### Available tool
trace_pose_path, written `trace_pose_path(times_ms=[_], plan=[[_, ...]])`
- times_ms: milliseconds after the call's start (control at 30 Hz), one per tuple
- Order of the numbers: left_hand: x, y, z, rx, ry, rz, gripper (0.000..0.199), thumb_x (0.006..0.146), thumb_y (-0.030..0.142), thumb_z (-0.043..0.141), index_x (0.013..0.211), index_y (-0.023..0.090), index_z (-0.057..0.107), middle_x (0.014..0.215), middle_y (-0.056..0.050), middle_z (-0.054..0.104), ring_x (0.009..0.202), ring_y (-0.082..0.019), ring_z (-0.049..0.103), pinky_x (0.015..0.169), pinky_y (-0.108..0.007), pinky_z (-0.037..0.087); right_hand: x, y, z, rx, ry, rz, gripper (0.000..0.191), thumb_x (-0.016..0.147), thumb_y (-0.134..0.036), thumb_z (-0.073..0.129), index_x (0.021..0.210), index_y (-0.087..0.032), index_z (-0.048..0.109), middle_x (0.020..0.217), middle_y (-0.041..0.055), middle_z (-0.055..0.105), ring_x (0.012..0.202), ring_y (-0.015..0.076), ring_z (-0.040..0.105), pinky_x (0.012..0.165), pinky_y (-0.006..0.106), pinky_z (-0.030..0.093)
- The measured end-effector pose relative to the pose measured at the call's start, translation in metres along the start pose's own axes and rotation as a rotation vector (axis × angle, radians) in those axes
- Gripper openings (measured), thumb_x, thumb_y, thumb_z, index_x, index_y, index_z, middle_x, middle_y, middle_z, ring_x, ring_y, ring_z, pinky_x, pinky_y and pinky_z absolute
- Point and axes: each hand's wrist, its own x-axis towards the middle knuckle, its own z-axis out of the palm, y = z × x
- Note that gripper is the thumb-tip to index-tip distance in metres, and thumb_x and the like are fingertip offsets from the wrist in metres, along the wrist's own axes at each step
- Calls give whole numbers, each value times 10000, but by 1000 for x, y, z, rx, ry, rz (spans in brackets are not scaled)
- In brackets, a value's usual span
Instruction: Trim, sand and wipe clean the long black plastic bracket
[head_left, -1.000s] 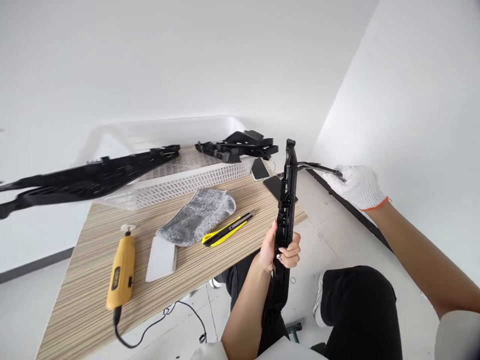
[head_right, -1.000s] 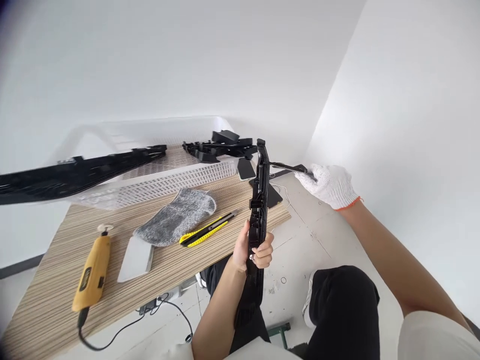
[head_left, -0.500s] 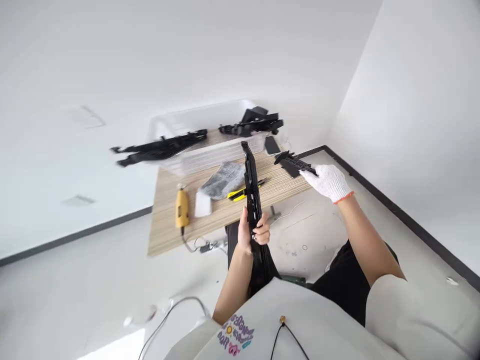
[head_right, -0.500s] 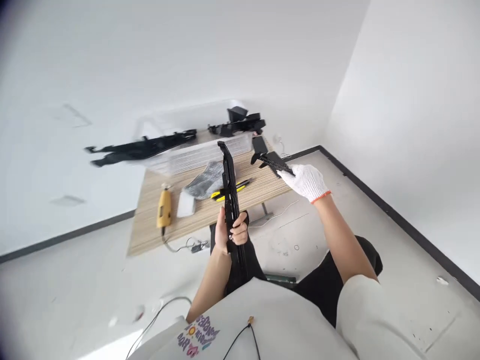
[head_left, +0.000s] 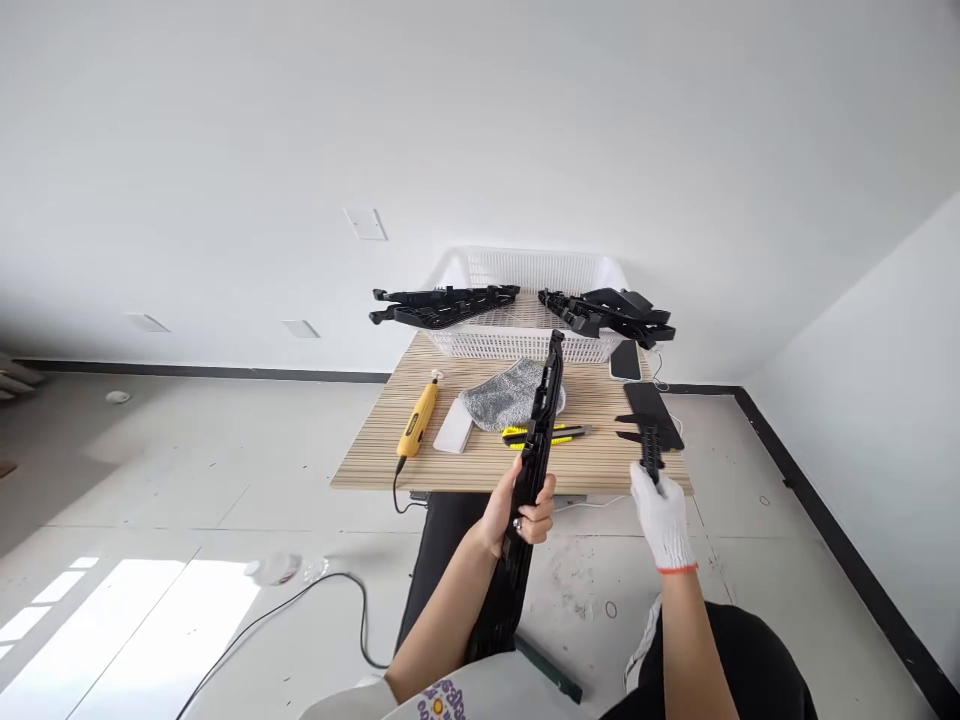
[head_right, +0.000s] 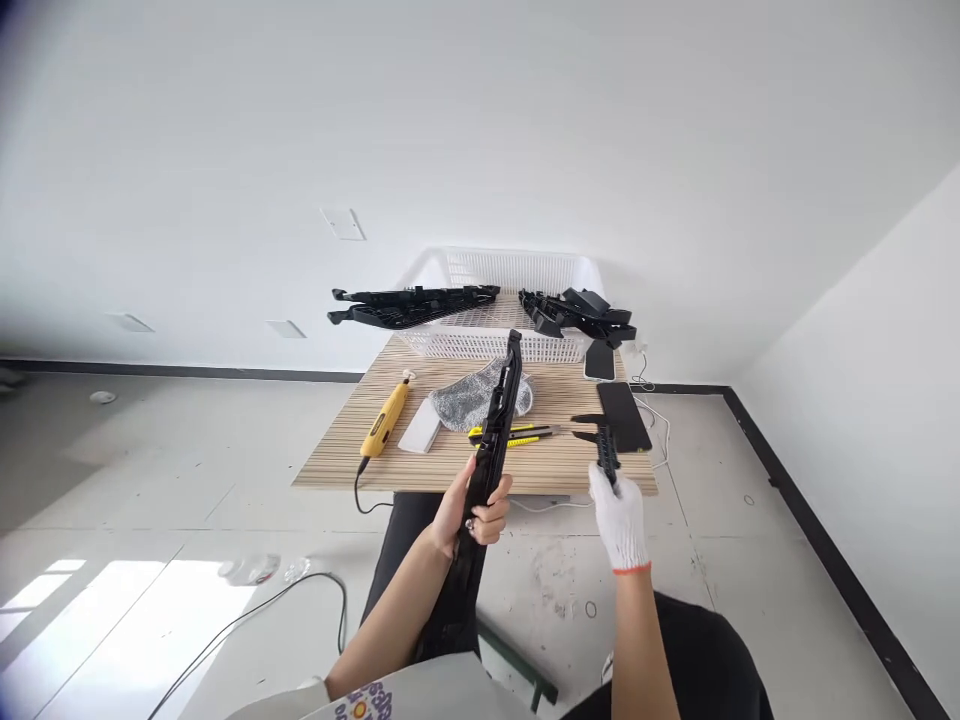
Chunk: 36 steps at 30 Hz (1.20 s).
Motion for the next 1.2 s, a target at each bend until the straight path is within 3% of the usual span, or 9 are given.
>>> trace_pose_path(times_ms=[133,300,500,600,733,833,1033,1200], plan=[[-1,24,-1,-38,-12,3,599,829,760,540,698,183,445,485,108,181,375,-18,100,369,-151,99,9,-8,-2,7,31,86,497,813,-643,607,601,-209,490,547,16,519,528,147,452,514,287,356],[-28,47,2,-42,55,78,598,823,757,548,685,185,440,481,108,178,372,-19,96,364,-151,79,8,-20,6,-96,-65,42,512,827,-627,604,560,-202,503,507,36,522,506,153,459,495,293,349],[-73,43,16,25,131,213,610,821,782,517,690,191,438,490,106,177,389,-28,95,369,-156,99,-10,-38,39,1,-275,-92,506,824,-623,613,571,-210,468,501,-1,455,470,118,381,451,278,290],[-84,35,21,24,147,224,645,856,813,385,677,194,423,485,104,166,385,-29,77,363,-158,94,-32,-55,57,5,-333,-180,502,848,-621,589,589,-204,487,518,-2,466,489,120,411,473,273,301],[-87,29,15,-98,196,187,706,880,823,134,650,201,374,488,103,139,390,-29,29,346,-152,79,-59,-78,69,-102,-285,-316,511,888,-594,553,577,-191,508,532,5,498,531,124,463,541,270,341],[-86,28,5,-164,210,167,698,878,826,133,660,204,363,500,106,130,392,-30,37,342,-147,99,-61,-98,69,-319,-221,-412,552,884,-642,529,570,-188,525,504,13,503,518,135,475,542,279,323],[-83,33,-12,-163,156,88,661,888,816,214,664,209,349,503,108,130,395,-30,42,343,-141,116,-20,-156,66,-825,-41,-611,703,840,-793,437,702,-164,719,587,100,630,587,225,592,543,302,285],[-81,34,-25,-113,26,27,639,861,810,374,655,206,364,496,108,139,391,-28,43,350,-150,100,6,-190,76,-971,57,-702,715,831,-787,440,810,-162,787,664,129,699,676,273,661,579,311,328]])
